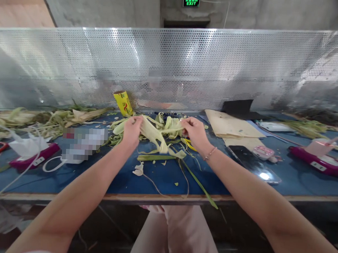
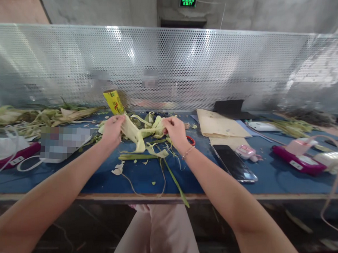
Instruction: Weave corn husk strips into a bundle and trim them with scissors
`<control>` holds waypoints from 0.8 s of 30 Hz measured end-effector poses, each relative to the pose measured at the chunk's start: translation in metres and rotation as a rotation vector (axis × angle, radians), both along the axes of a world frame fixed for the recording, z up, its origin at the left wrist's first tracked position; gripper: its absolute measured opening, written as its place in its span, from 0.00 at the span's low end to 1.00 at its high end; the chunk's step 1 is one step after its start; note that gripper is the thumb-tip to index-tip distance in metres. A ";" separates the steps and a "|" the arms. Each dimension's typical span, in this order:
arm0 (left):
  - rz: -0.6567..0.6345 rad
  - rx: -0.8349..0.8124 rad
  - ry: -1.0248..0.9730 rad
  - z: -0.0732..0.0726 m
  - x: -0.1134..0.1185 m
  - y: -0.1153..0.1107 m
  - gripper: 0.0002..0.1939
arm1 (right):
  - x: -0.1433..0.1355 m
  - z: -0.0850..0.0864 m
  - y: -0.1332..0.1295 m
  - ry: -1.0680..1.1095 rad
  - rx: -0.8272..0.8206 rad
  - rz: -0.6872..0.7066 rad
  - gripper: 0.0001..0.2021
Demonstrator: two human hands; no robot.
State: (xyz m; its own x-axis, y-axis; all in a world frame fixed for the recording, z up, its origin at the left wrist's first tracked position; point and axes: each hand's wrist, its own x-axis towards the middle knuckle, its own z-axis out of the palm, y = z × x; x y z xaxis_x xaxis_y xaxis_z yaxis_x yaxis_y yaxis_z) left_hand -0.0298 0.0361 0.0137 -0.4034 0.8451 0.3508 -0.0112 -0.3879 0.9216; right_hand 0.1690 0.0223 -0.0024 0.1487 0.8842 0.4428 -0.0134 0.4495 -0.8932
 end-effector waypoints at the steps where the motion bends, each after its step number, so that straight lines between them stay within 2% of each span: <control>1: 0.088 -0.033 -0.065 0.002 -0.008 0.006 0.08 | 0.007 -0.001 0.007 0.072 0.017 -0.059 0.08; 5: 0.320 -0.046 -0.257 0.007 -0.036 0.024 0.09 | 0.033 -0.004 0.029 0.466 -0.023 -0.190 0.07; 8: 0.335 -0.041 -0.320 0.005 -0.045 0.031 0.10 | 0.045 -0.003 0.033 0.639 -0.037 -0.265 0.08; 14: 0.306 -0.075 -0.414 0.002 -0.050 0.037 0.06 | 0.050 -0.002 0.036 0.732 -0.054 -0.269 0.09; 19: 0.366 -0.091 -0.490 0.004 -0.056 0.037 0.06 | 0.057 -0.002 0.040 0.726 -0.025 -0.297 0.11; 21: 0.298 -0.088 -0.499 0.005 -0.053 0.036 0.05 | 0.055 -0.002 0.038 0.707 -0.019 -0.242 0.09; 24: 0.063 -0.105 -0.362 0.005 -0.043 0.032 0.02 | 0.043 -0.003 0.029 0.574 -0.055 -0.034 0.06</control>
State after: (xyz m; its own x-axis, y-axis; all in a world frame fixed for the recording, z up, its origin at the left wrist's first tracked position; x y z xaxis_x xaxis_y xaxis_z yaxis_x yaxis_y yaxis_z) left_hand -0.0728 0.0680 0.0182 -0.5372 0.8388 0.0886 -0.3226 -0.3014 0.8973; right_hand 0.2117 0.0512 -0.0049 0.3806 0.8940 0.2363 -0.4890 0.4115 -0.7691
